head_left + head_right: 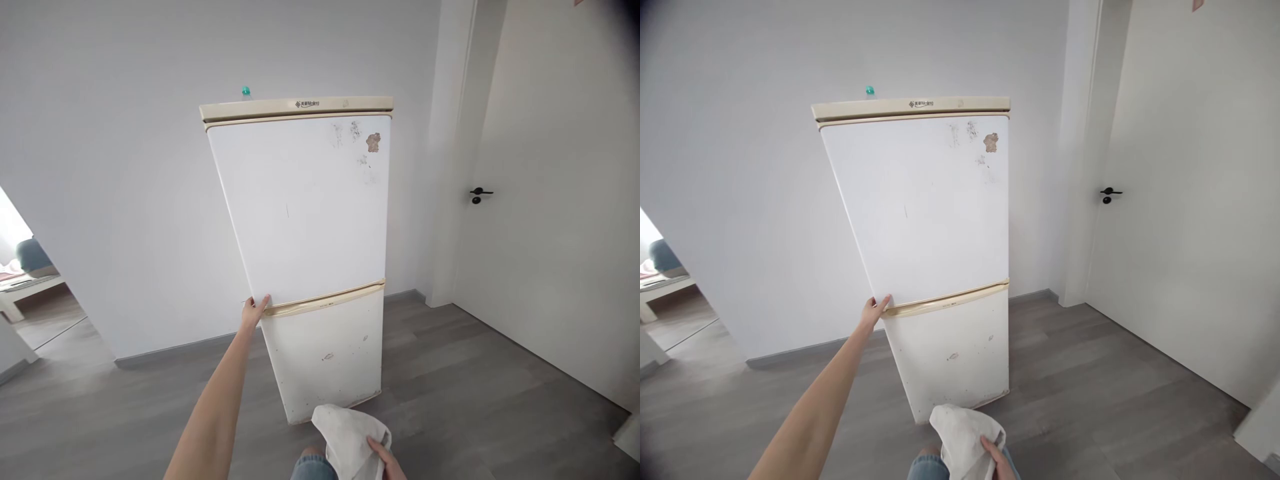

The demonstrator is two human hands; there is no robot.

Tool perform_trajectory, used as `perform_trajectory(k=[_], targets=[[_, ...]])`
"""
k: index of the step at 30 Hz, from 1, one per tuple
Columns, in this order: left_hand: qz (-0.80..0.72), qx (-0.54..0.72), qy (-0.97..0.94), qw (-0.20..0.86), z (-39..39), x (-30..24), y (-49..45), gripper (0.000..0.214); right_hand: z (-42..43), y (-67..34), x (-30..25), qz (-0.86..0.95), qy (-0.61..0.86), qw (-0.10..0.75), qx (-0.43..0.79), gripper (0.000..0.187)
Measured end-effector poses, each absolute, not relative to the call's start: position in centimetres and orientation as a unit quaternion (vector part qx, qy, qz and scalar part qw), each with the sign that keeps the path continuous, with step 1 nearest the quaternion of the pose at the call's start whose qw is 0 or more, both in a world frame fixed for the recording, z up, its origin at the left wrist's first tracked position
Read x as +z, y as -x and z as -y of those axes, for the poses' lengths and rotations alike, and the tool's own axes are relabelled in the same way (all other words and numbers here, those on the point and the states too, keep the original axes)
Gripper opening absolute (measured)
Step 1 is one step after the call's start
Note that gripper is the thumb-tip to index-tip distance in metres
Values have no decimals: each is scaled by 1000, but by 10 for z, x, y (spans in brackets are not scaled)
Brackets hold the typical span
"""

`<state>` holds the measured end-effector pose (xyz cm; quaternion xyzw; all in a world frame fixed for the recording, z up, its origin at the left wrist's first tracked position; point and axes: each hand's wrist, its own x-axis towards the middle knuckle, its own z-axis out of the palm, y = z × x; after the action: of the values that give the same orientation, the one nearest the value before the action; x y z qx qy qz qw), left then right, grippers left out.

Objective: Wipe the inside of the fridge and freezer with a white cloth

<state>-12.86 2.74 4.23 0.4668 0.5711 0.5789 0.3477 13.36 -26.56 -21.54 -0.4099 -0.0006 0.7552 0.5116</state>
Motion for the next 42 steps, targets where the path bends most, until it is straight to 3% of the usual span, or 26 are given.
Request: perform_trajectory(k=[6, 12, 17, 23, 33, 42], targets=[[-607, 643, -307, 352, -8, 19, 101, 46, 269, -134, -197, -95, 364, 476, 795, 61], [-512, 666, -218, 496, 0, 5, 65, 36, 270, -135, -207, -70, 403, 501, 763, 59], [-424, 662, -192, 588, -6, 16, 53, 58, 268, -136, -221, -22, 350, 494, 796, 45], [-376, 655, -182, 630, -7, 14, 57, 73, 266, -136, -220, 2, 330, 474, 817, 43], [-376, 659, -184, 625, -11, 6, 56, 50, 264, -137, -187, -33, 365, 466, 805, 64], [-390, 675, -179, 600, -21, -3, 54, 33, 259, -135, -171, -45, 392, 507, 766, 67]])
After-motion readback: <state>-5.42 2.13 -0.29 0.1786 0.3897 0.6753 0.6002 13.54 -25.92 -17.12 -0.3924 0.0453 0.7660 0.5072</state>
